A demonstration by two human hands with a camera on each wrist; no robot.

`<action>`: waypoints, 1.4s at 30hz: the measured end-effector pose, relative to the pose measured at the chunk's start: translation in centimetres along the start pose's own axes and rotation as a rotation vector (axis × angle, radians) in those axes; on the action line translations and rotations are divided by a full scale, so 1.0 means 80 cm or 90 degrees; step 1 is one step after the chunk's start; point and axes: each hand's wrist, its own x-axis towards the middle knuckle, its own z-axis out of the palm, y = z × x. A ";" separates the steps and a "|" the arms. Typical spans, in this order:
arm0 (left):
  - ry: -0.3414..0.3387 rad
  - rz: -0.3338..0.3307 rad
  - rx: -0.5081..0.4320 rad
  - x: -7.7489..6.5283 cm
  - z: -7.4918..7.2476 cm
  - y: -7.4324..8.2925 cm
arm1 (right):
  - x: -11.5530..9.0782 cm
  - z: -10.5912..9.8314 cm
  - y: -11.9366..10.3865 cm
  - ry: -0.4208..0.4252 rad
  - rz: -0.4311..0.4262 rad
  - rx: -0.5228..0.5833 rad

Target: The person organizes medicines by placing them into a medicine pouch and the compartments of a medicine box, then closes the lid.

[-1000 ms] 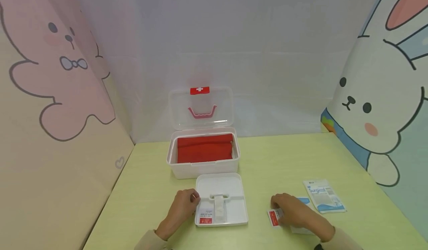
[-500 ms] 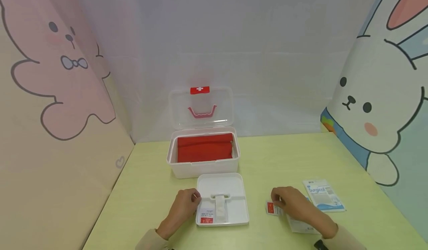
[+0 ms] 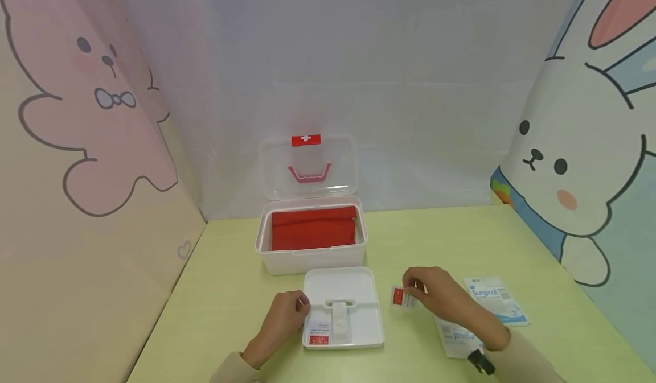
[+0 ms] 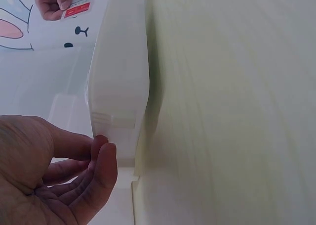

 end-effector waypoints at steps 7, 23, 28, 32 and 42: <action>-0.006 0.001 -0.003 0.001 0.002 0.004 | 0.019 0.013 -0.019 -0.006 -0.013 0.029; -0.004 0.010 -0.019 0.000 0.009 0.007 | 0.035 0.059 -0.031 -0.073 -0.001 0.027; -0.003 0.011 -0.021 0.000 0.008 0.008 | 0.031 0.072 -0.031 -0.088 -0.009 0.047; -0.002 0.008 -0.019 0.000 0.008 0.008 | 0.029 0.080 -0.031 -0.095 -0.013 0.050; -0.007 -0.003 -0.018 -0.001 0.009 0.008 | 0.025 0.100 -0.026 -0.110 -0.012 0.043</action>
